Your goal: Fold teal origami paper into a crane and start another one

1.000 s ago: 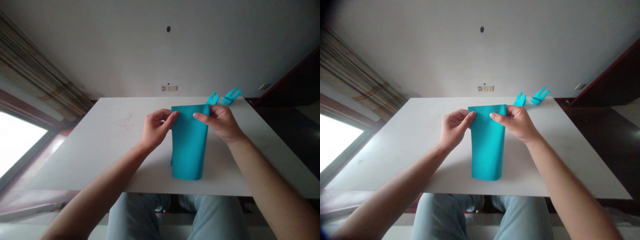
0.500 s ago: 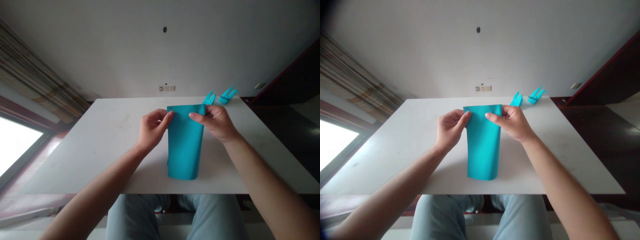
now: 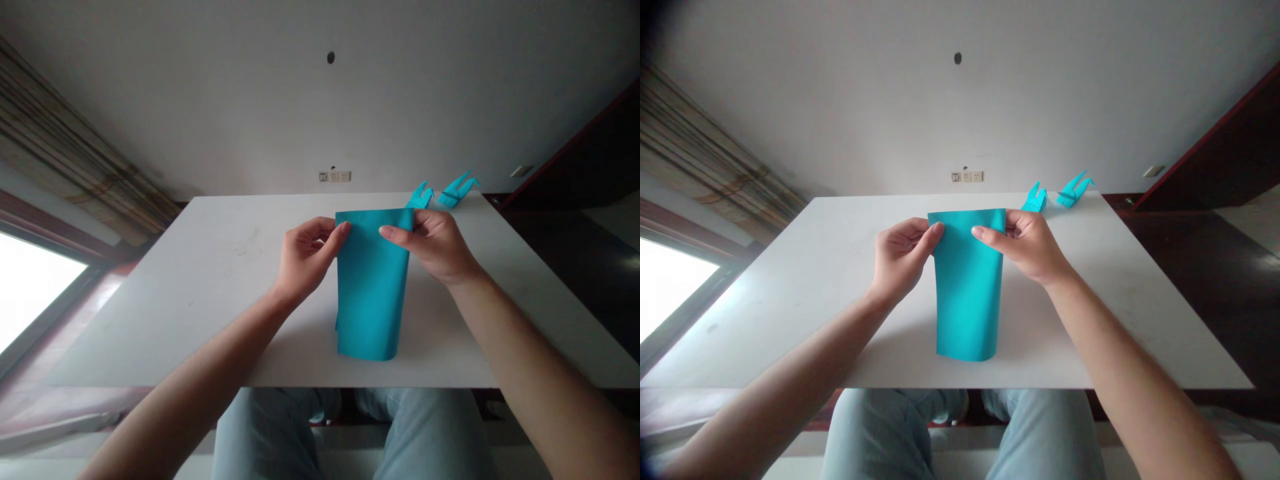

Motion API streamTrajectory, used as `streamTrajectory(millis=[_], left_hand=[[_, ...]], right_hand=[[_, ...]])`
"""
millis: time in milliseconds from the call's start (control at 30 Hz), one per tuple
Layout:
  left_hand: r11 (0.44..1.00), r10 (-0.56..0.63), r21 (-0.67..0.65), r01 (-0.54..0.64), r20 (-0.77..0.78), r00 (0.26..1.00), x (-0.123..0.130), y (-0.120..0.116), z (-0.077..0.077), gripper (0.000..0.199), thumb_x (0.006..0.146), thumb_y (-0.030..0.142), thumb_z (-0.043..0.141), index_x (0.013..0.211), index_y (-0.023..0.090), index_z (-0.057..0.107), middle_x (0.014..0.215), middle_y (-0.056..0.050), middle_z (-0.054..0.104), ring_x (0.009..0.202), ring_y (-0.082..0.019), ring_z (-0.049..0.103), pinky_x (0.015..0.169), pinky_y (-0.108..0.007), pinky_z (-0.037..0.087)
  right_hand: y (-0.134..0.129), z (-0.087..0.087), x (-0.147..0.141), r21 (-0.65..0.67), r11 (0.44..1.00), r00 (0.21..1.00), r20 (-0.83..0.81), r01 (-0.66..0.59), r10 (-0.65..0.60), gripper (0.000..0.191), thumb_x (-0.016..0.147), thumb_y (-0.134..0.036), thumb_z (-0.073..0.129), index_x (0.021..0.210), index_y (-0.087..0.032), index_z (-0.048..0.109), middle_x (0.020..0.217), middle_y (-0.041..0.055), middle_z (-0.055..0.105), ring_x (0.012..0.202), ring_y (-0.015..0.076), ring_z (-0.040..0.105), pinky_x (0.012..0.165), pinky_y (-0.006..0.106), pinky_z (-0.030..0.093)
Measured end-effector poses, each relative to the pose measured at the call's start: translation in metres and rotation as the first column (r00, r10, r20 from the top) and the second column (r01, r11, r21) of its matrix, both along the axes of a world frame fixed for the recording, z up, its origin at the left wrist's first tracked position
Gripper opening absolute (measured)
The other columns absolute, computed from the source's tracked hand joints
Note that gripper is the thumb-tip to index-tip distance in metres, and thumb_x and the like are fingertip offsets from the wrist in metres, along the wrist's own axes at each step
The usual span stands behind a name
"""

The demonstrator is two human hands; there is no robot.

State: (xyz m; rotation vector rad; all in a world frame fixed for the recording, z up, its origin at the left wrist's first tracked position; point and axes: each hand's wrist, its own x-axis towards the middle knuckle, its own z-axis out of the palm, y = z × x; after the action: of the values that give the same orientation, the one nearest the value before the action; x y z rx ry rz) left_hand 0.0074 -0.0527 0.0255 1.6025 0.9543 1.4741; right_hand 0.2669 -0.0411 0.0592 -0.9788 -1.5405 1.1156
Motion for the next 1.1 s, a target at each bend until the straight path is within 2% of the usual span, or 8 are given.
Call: streamTrajectory(millis=[267, 467, 600, 667, 767, 867, 1000, 1100], left_hand=[[0.994, 0.042, 0.099, -0.036, -0.059, 0.997, 0.001, -0.003, 0.005, 0.072, 0.107, 0.091, 0.091, 0.079, 0.028, 0.072, 0.072, -0.001, 0.058, 0.067, -0.018, 0.052, 0.058, -0.036, 0.042], [0.997, 0.011, 0.083, -0.001, -0.126, 0.992, 0.000, -0.005, 0.005, 0.079, 0.107, 0.096, 0.088, 0.074, 0.028, 0.064, 0.069, -0.001, 0.053, 0.068, -0.020, 0.056, 0.057, -0.037, 0.045], [0.992, 0.056, 0.119, -0.039, -0.145, 0.988, 0.000, -0.007, 0.004, 0.075, 0.113, 0.088, 0.087, 0.075, 0.027, 0.065, 0.072, -0.001, 0.061, 0.070, -0.019, 0.058, 0.059, -0.037, 0.048], [0.989, 0.089, 0.131, -0.071, -0.139, 0.986, 0.000, -0.008, 0.005, 0.072, 0.110, 0.086, 0.091, 0.077, 0.027, 0.067, 0.076, -0.002, 0.066, 0.072, -0.020, 0.062, 0.060, -0.036, 0.052], [0.979, 0.142, 0.167, -0.118, -0.138, 0.980, 0.000, -0.011, 0.008, 0.069, 0.109, 0.085, 0.092, 0.079, 0.028, 0.070, 0.079, -0.002, 0.071, 0.074, -0.021, 0.066, 0.061, -0.036, 0.057], [0.975, 0.150, 0.185, -0.123, -0.141, 0.979, 0.000, -0.013, 0.009, 0.065, 0.110, 0.082, 0.092, 0.079, 0.028, 0.071, 0.080, -0.003, 0.072, 0.073, -0.021, 0.067, 0.057, -0.034, 0.056], [0.975, 0.137, 0.193, -0.110, -0.135, 0.981, 0.000, -0.015, 0.009, 0.062, 0.113, 0.078, 0.091, 0.082, 0.028, 0.073, 0.082, -0.003, 0.075, 0.074, -0.021, 0.068, 0.058, -0.034, 0.058], [0.981, 0.115, 0.170, -0.092, -0.128, 0.985, 0.000, -0.015, 0.010, 0.065, 0.112, 0.081, 0.091, 0.082, 0.028, 0.070, 0.081, -0.003, 0.075, 0.074, -0.021, 0.068, 0.060, -0.036, 0.059]], right_hand=[[-0.001, 0.000, -0.004, 0.019, 1.000, 1.000, 0.010, 0.005, -0.005, 0.055, 0.079, -0.072, 0.121, 0.076, -0.030, 0.085, 0.082, 0.0028, 0.075, 0.080, 0.0234, 0.062, 0.071, 0.040, 0.054], [-0.001, 0.002, -0.004, 0.029, 1.000, 1.000, -0.006, 0.008, -0.008, 0.055, 0.077, -0.068, 0.123, 0.074, -0.030, 0.084, 0.080, 0.0020, 0.075, 0.079, 0.0229, 0.062, 0.070, 0.039, 0.050], [-0.001, 0.003, -0.003, 0.035, 0.999, 1.000, 0.019, 0.015, -0.016, 0.058, 0.081, -0.071, 0.120, 0.075, -0.029, 0.081, 0.080, 0.0012, 0.072, 0.078, 0.0221, 0.058, 0.071, 0.040, 0.047], [-0.001, 0.003, -0.003, 0.061, 0.997, 0.998, 0.056, 0.039, -0.042, 0.064, 0.087, -0.077, 0.115, 0.072, -0.029, 0.075, 0.077, -0.0001, 0.066, 0.076, 0.0213, 0.053, 0.071, 0.041, 0.044], [0.000, 0.003, -0.004, 0.111, 0.991, 0.992, 0.089, 0.078, -0.088, 0.081, 0.092, -0.091, 0.105, 0.067, -0.030, 0.059, 0.072, -0.0026, 0.047, 0.073, 0.0197, 0.039, 0.068, 0.041, 0.035], [0.000, 0.003, -0.005, 0.138, 0.986, 0.991, 0.082, 0.090, -0.102, 0.089, 0.093, -0.102, 0.096, 0.067, -0.030, 0.051, 0.073, -0.0030, 0.038, 0.074, 0.0196, 0.032, 0.069, 0.042, 0.029], [0.003, -0.001, -0.006, 0.166, 0.983, 0.996, 0.027, 0.078, -0.083, 0.084, 0.104, -0.096, 0.091, 0.071, -0.029, 0.051, 0.076, -0.0022, 0.037, 0.075, 0.0202, 0.032, 0.072, 0.043, 0.029], [0.005, -0.006, -0.007, 0.185, 0.978, 0.995, -0.055, 0.094, -0.085, 0.086, 0.107, -0.093, 0.090, 0.071, -0.029, 0.043, 0.076, -0.0021, 0.032, 0.073, 0.0211, 0.031, 0.073, 0.044, 0.034]])
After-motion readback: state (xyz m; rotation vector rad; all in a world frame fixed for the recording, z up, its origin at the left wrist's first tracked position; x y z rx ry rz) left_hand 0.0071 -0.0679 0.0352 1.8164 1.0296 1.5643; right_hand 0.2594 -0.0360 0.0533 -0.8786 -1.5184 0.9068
